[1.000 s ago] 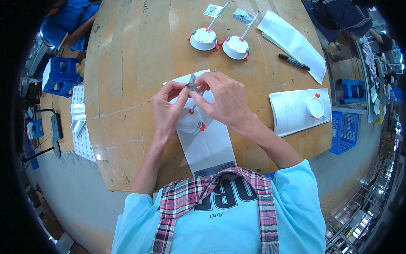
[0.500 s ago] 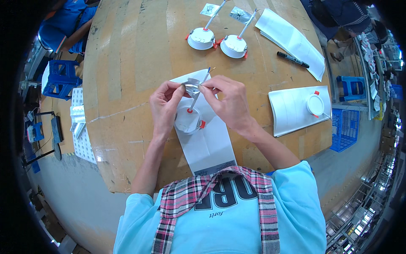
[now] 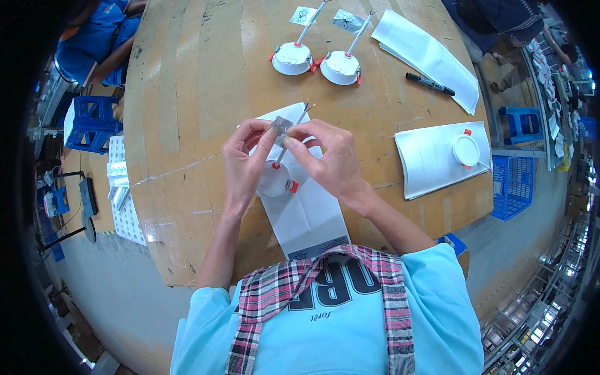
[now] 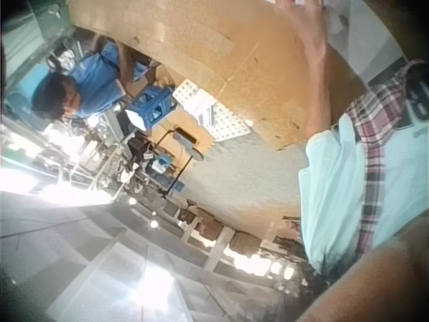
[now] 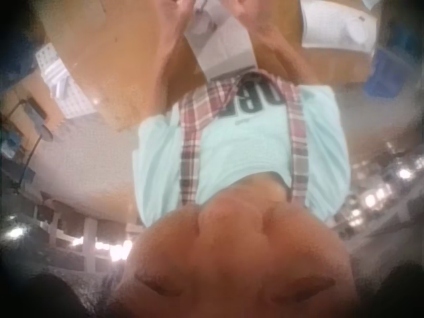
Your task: The recorder is attaching technical labels to the wires of LED lighting components at a workbench in a factory.
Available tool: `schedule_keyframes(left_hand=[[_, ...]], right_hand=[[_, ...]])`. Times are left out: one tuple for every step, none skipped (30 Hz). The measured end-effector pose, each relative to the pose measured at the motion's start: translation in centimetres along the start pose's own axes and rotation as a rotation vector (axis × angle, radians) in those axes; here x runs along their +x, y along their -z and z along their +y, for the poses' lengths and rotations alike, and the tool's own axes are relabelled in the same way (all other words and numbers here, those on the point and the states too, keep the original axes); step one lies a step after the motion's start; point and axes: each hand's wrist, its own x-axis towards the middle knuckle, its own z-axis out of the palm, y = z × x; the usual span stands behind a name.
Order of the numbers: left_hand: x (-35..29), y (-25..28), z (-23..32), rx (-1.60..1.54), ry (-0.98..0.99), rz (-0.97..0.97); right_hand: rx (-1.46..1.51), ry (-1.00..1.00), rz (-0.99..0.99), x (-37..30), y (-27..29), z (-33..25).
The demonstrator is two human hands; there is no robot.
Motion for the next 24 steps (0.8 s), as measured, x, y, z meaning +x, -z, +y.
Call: schedule_keyframes(left_hand=[[0.0,-0.2,0.1,0.065,-0.052,0.027],[-0.1,-0.3,0.1,0.131,-0.104,0.054],[-0.1,-0.3,0.1,0.130,-0.107,0.051],[-0.1,-0.2,0.0,0.209,-0.169,0.041],[-0.2,-0.2,0.0,0.287,-0.230,0.032],[-0.2,-0.2,0.1,0.287,-0.233,0.028],[-0.4,-0.4,0.2,0.307,-0.278,0.018],[-0.4,-0.5,0.3,0.326,-0.324,0.009],[-0.4,-0.5,0.3,0.325,-0.325,0.004],[-0.4,-0.4,0.3,0.281,-0.273,0.005],[-0.5,-0.4,0.2,0.238,-0.222,0.007],[-0.5,-0.4,0.4,0.238,-0.220,0.008],[-0.5,-0.4,0.7,0.123,-0.101,0.004],[-0.5,-0.4,0.8,0.009,0.019,0.000],[-0.4,-0.3,0.4,0.008,0.021,0.002],[-0.3,-0.1,0.0,-0.041,0.050,-0.005],[-0.1,0.2,-0.5,-0.090,0.078,-0.012],[0.1,0.4,-0.8,-0.090,0.079,-0.009],[0.2,0.6,-1.1,-0.145,0.109,0.014],[0.4,0.8,-1.2,-0.200,0.138,0.036],[0.6,1.0,-1.2,-0.283,0.187,0.064],[0.7,1.2,-1.3,-0.284,0.191,0.071],[0.7,1.3,-1.4,-0.341,0.234,0.098],[0.7,1.4,-1.5,-0.397,0.277,0.126]], right_hand=[[0.028,-0.009,-0.027,0.1,0.1,-0.3],[0.027,-0.007,-0.023,0.2,0.2,-0.4],[0.108,-0.052,-0.055,0.3,0.4,-0.6],[0.190,-0.097,-0.087,0.4,0.6,-0.7],[0.189,-0.096,-0.082,0.7,0.7,-1.2],[0.066,-0.116,-0.121,0.9,0.8,-1.7],[-0.058,-0.137,-0.158,1.1,0.9,-2.0],[-0.059,-0.138,-0.153,1.1,0.9,-1.9],[-0.124,-0.104,-0.149,1.1,0.8,-1.8],[-0.187,-0.071,-0.151,1.2,0.7,-1.6],[-0.187,-0.071,-0.152,1.2,0.7,-1.4],[-0.162,-0.067,-0.135,1.1,0.8,-1.3],[-0.139,-0.064,-0.119,1.1,0.8,-1.2],[-0.140,-0.065,-0.122,1.0,0.7,-1.1],[-0.141,-0.049,-0.102,1.0,0.6,-1.0],[-0.141,-0.031,-0.083,0.9,0.5,-1.0],[-0.141,-0.031,-0.086,0.8,0.4,-0.8],[-0.112,-0.022,-0.052,0.6,0.4,-0.5],[-0.082,-0.013,-0.017,0.4,0.3,-0.3],[-0.081,-0.013,-0.020,0.1,0.2,-0.2],[-0.005,-0.056,0.032,-0.3,0.1,-0.2],[0.071,-0.104,0.081,-0.7,0.0,0.0],[0.071,-0.108,0.075,-1.0,-0.1,0.3],[0.167,-0.161,0.124,-1.4,-0.1,0.7]])
